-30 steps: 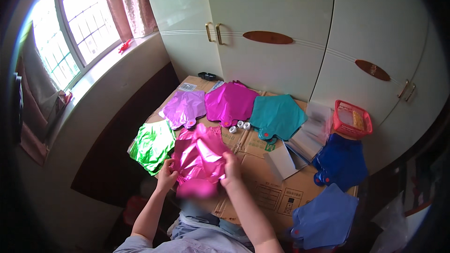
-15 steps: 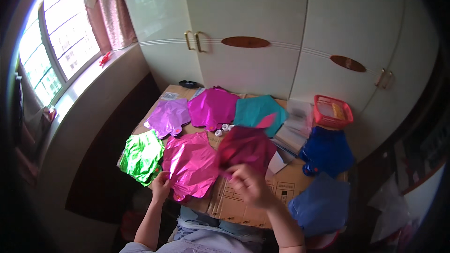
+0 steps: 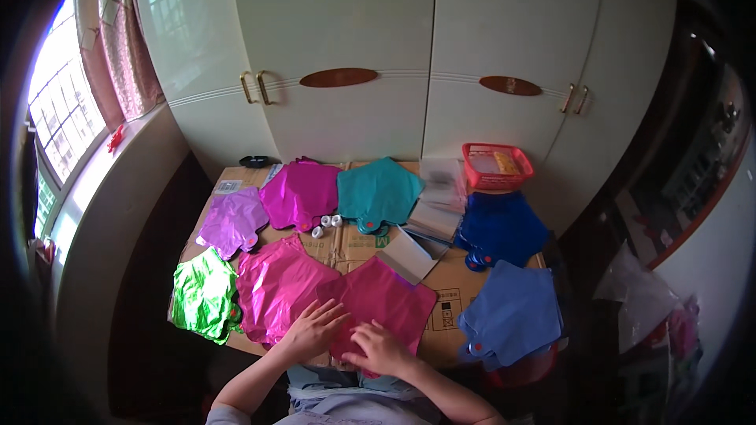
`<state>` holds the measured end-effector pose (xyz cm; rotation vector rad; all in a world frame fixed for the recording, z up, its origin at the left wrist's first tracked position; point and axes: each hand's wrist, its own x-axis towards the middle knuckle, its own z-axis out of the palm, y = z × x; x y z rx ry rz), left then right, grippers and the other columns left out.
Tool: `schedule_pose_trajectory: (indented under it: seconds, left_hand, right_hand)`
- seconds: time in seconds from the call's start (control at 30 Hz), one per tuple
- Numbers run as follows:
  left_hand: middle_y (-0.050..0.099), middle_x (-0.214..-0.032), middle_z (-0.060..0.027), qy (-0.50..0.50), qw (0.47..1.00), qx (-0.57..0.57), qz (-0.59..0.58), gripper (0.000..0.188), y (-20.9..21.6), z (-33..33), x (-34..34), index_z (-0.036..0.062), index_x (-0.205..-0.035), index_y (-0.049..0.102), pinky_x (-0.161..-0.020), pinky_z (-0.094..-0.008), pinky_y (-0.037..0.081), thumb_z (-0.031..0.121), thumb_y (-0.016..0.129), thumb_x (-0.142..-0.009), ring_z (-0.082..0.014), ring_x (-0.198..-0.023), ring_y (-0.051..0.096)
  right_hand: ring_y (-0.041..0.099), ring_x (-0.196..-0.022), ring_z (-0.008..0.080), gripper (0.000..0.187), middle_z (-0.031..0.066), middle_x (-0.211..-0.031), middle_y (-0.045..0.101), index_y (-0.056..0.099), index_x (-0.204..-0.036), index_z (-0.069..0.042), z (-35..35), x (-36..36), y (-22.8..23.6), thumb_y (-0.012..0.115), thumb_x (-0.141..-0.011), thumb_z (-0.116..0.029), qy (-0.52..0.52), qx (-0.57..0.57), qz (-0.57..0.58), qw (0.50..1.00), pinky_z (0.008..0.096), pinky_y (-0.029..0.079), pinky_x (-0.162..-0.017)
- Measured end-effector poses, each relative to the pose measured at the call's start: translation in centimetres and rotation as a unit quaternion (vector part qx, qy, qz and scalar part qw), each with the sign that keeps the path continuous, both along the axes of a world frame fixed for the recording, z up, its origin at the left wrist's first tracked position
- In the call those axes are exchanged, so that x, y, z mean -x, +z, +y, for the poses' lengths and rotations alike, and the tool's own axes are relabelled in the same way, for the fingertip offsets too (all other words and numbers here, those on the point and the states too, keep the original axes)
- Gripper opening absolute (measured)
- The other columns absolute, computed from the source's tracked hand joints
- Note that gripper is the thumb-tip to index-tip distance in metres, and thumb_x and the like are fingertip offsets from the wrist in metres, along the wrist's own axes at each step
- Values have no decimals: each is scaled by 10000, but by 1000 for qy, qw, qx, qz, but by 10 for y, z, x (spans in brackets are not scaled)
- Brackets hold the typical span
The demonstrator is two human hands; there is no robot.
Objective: Folding various colored plastic bags and placing them into a cardboard box for packaging.
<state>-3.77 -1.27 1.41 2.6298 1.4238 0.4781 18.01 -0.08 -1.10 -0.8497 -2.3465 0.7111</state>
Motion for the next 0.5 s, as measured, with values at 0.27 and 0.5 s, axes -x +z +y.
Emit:
schedule_pose_trajectory:
  seconds: [0.27,0.5]
  left_hand:
    - [489,-1317,-141,13,996,-15,88,446,-25,4,-19,140,-1244,534,-1013,-599,325,318,579,-837,-325,-1260,440]
    - [464,-1336,-157,22,995,-20,94,454,-28,5,-34,142,-1249,533,-1002,-614,326,322,579,-835,-337,-1270,418]
  right_hand:
    - [589,-898,257,241,74,-927,593,602,-998,-59,121,-38,-6,634,-787,-172,-235,-245,-188,922,370,504,-770]
    - [622,-813,224,126,47,-804,610,639,-863,-84,158,-50,-28,528,-829,-132,-306,-265,-210,890,356,539,-635]
